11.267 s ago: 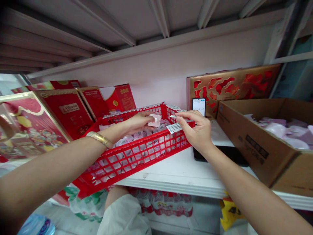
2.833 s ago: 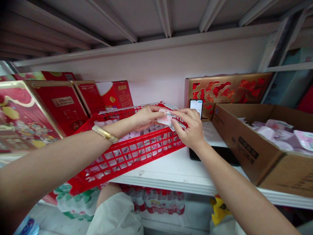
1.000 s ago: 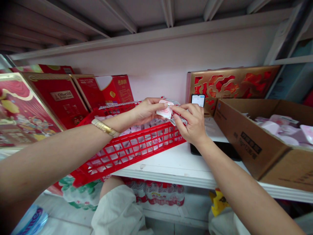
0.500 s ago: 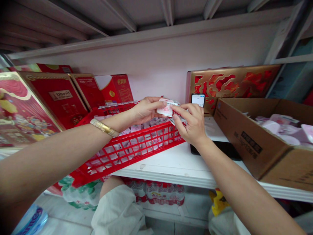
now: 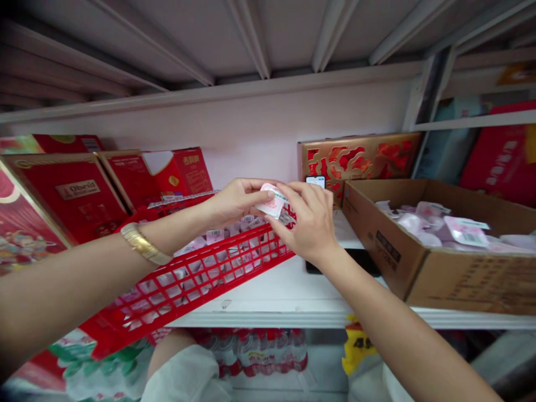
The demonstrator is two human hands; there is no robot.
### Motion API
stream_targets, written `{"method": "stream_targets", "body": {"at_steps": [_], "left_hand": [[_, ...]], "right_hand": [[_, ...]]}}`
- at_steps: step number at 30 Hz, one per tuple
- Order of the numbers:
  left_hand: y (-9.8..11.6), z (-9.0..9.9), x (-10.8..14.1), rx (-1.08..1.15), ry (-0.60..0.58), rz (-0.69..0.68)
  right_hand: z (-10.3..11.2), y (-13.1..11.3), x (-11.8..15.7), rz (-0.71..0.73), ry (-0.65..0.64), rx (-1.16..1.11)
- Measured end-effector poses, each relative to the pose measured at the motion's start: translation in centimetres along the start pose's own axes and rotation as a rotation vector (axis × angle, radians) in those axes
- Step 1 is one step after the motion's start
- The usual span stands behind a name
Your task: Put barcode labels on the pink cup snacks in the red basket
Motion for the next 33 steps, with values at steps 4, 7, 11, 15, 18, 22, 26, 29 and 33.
{"method": "stream_targets", "body": {"at_steps": [4, 7, 11, 15, 18, 22, 26, 29, 33], "left_hand": [[0.9, -2.6, -1.4, -0.055, -0.096, 0.055], [1.1, -6.2, -3.7, -0.012, -0.190, 0.049], [1.6, -11.8, -7.8, 0.084, -0.250, 0.025], [3.0, -14.7, -10.5, 0.000, -0.206, 0.046], [3.8, -13.2, -10.8, -0.158, -0.144, 0.046], [3.8, -7.2, -9.3, -0.265, 0.067, 0.016], [2.1, 0.1, -6.7, -0.399, 0.278, 0.130], [0.0, 4.1, -4.8, -0.598, 0.187, 0.315], [-3.1, 6.4, -3.3, -0.855, -0.108, 0.474]], "right_hand": [[3.9, 0.7, 0.2, -0.070, -0.045, 0.076], [6.9, 2.7, 0.5, -0.158, -0.089, 0.148], [11.0, 6.9, 0.2, -0.359, -0.146, 0.343], [14.4, 10.3, -0.1, -0.558, -0.218, 0.596], [15.0, 10.6, 0.2, -0.570, -0.167, 0.590], [12.3, 8.1, 0.7, -0.330, -0.084, 0.334], [7.5, 5.0, 0.4, -0.094, -0.186, 0.029], [3.8, 3.6, -0.4, -0.001, -0.327, -0.129], [-0.2, 3.2, -1.7, 0.077, -0.430, -0.288]]}}
Point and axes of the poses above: each hand's wrist, its own x-axis away from the middle knuckle, its own z-axis out of the back of the hand, y = z × x, the point moved 1 cm from there along -x, towards the middle knuckle, and after that the axes turned 5 degrees about -y, right-handed, at the moved point
